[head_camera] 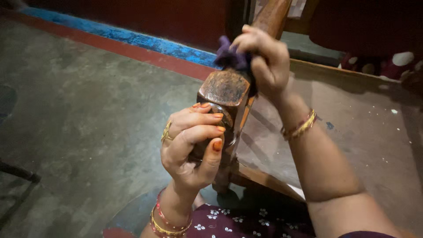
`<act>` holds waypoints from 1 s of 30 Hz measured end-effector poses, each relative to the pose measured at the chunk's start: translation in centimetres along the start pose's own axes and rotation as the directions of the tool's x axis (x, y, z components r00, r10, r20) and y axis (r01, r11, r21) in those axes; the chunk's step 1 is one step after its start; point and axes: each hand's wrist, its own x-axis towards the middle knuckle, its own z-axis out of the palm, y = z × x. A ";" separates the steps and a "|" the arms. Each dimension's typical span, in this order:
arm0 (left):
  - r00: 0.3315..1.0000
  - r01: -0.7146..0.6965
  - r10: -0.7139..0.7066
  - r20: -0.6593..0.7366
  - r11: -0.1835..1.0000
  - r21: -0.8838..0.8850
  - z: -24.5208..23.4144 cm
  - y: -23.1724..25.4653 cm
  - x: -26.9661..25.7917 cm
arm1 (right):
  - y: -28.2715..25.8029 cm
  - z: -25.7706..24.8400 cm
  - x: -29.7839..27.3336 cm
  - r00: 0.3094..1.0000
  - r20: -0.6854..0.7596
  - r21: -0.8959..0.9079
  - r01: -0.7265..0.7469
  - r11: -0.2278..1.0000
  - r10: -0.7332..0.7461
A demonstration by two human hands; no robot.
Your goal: The person wipes a wooden furniture leg with a dark cloth. They hold the leg with one hand and rub the surface with the other, focusing on the carved details and the vertical shaft of the leg.
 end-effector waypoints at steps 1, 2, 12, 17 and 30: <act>1.000 -0.006 0.006 0.001 1.000 -0.003 0.0 -0.2 -0.1 | 1.9 -0.6 0.3 0.999 -0.004 -0.030 -0.032 0.999 0.032; 1.000 -0.009 0.009 0.007 1.000 -0.008 0.0 -0.2 -0.1 | 3.6 -1.4 0.6 0.998 -0.012 -0.059 -0.068 0.996 0.068; 0.998 -0.014 0.012 -0.063 1.000 -0.023 0.7 -0.3 -0.2 | 4.4 -3.4 1.7 0.944 -0.035 -0.160 -0.329 0.931 0.328; 0.996 -0.003 0.001 -0.084 1.000 -0.030 0.8 -0.3 -0.3 | -2.3 -0.8 1.3 0.982 0.001 -0.102 -0.189 0.977 0.190; 1.000 -0.003 0.002 0.030 0.999 0.046 -0.7 -0.1 -0.5 | 3.6 -1.6 -0.4 0.983 0.022 -0.149 0.186 0.971 -0.185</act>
